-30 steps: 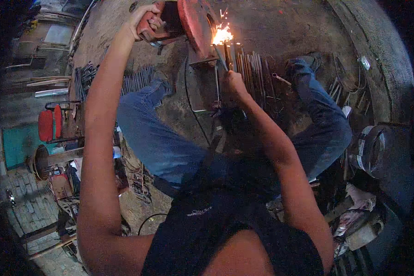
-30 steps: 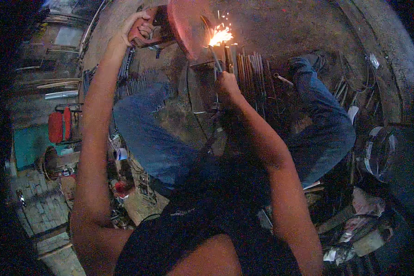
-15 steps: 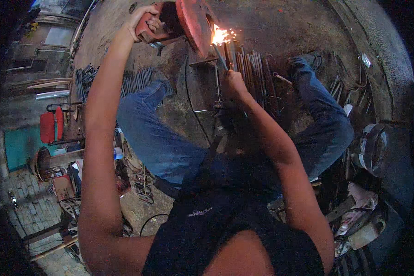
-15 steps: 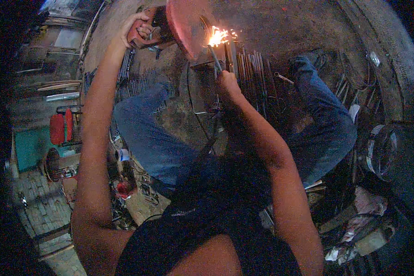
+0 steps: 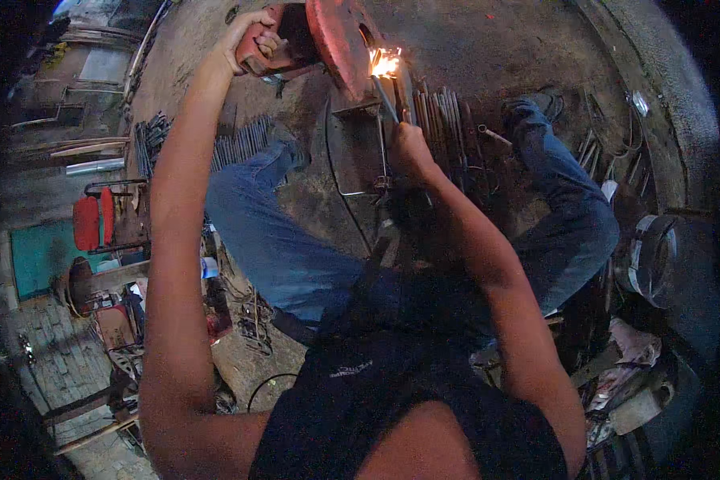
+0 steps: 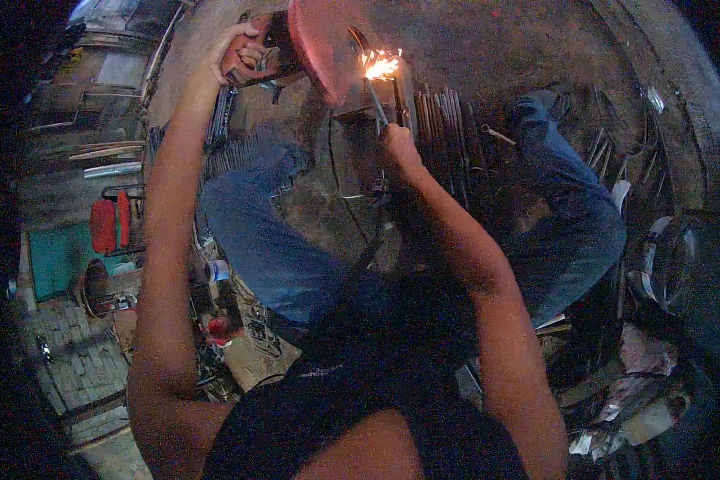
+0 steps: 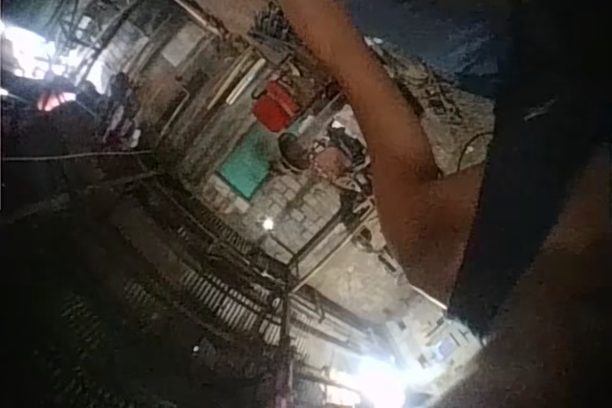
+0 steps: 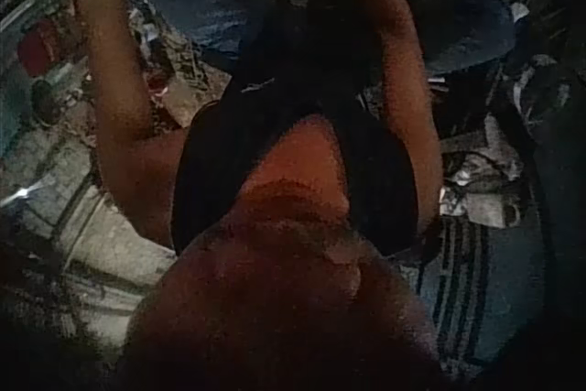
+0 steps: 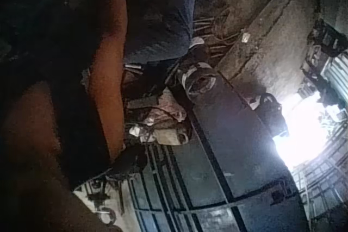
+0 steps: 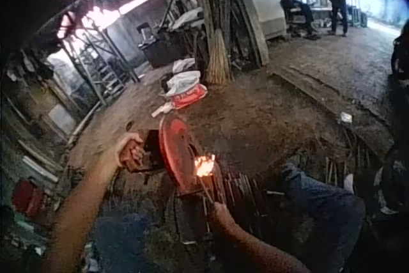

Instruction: The person organizes metal rods on the ground, positions them into a cut-off saw, and cuts the metal rods using the saw.

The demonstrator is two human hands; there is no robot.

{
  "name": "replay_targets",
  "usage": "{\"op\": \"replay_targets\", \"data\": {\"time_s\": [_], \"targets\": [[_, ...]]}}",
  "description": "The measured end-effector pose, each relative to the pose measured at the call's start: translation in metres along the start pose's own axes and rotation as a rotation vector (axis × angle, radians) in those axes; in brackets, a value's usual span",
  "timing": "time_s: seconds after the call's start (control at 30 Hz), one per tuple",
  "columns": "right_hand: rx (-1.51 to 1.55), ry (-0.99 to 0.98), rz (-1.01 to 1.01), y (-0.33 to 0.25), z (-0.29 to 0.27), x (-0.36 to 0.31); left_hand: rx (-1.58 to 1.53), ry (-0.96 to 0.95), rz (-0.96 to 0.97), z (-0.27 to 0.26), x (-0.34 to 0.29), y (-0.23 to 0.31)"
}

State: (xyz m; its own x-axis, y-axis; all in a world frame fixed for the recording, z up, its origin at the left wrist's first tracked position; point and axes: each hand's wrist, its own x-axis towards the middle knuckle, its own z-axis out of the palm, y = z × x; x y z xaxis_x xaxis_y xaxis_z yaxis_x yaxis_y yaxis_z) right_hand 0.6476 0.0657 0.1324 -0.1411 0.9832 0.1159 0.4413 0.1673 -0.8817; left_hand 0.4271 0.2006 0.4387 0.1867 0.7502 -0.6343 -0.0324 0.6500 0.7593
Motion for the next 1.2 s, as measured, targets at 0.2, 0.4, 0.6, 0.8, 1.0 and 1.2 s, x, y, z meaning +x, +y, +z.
{"op": "replay_targets", "data": {"time_s": [0.2, 0.4, 0.6, 0.8, 1.0, 1.2], "targets": [[0.039, 0.012, 0.005, -0.008, -0.006, 0.001, -0.024, -0.045, -0.043, -0.004, 0.004, 0.001], [0.078, 0.052, -0.012, -0.017, -0.014, -0.004, -0.008, -0.076, -0.049, -0.006, 0.005, 0.003], [0.052, -0.073, 0.083, -0.025, -0.020, -0.003, 0.043, -0.051, 0.011, -0.005, 0.004, 0.002], [0.021, -0.017, 0.062, -0.014, -0.007, -0.004, -0.074, -0.097, -0.086, -0.005, 0.005, 0.003], [-0.172, -0.129, -0.139, -0.002, 0.002, 0.003, 0.126, 0.076, 0.064, 0.002, 0.000, 0.000], [0.528, -0.234, 0.457, -0.010, -0.015, 0.013, 0.206, 0.098, 0.094, 0.006, -0.005, -0.002]]}}
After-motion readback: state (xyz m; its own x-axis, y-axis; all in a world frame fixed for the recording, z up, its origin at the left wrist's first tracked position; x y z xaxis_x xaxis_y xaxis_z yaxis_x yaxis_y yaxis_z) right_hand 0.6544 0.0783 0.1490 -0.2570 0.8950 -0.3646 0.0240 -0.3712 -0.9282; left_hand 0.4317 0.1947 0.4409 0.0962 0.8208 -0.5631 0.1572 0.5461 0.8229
